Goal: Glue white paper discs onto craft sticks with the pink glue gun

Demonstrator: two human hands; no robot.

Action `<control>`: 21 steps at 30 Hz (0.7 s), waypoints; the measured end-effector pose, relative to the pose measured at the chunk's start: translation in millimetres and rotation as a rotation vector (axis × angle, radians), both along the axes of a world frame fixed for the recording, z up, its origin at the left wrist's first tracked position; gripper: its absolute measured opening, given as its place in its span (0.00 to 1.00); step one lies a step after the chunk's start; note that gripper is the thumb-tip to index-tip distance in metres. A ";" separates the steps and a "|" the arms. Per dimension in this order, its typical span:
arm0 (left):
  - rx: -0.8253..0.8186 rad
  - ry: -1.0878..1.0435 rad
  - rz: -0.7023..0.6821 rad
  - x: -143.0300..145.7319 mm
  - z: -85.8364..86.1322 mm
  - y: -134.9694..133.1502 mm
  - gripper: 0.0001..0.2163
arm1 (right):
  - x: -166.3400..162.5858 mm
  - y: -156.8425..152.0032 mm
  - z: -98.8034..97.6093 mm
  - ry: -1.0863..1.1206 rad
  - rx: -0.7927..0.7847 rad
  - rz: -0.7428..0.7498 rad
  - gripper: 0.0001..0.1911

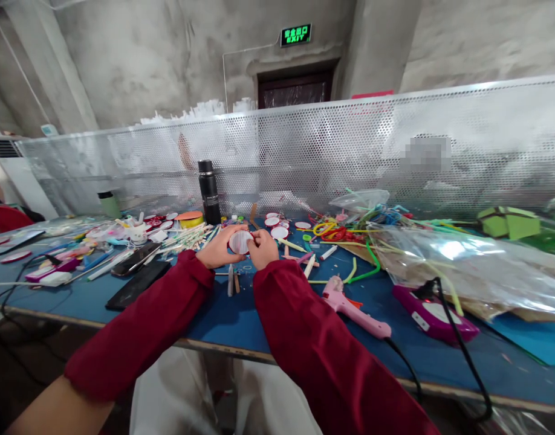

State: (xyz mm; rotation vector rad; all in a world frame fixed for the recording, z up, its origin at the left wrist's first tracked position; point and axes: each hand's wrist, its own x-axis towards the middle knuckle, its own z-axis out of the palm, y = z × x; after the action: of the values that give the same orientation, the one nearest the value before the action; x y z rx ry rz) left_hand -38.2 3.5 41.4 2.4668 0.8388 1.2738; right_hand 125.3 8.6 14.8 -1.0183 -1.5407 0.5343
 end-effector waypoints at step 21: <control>-0.350 -0.606 -0.013 3.5 3.5 -1.7 0.17 | -17.9 -17.5 1.9 0.080 -0.138 0.298 0.07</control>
State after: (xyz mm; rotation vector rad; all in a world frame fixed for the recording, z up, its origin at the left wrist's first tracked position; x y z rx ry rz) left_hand -34.7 1.8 45.0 1.6739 0.7868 1.5837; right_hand 107.5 -8.9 16.6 -0.8628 -1.6106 0.8883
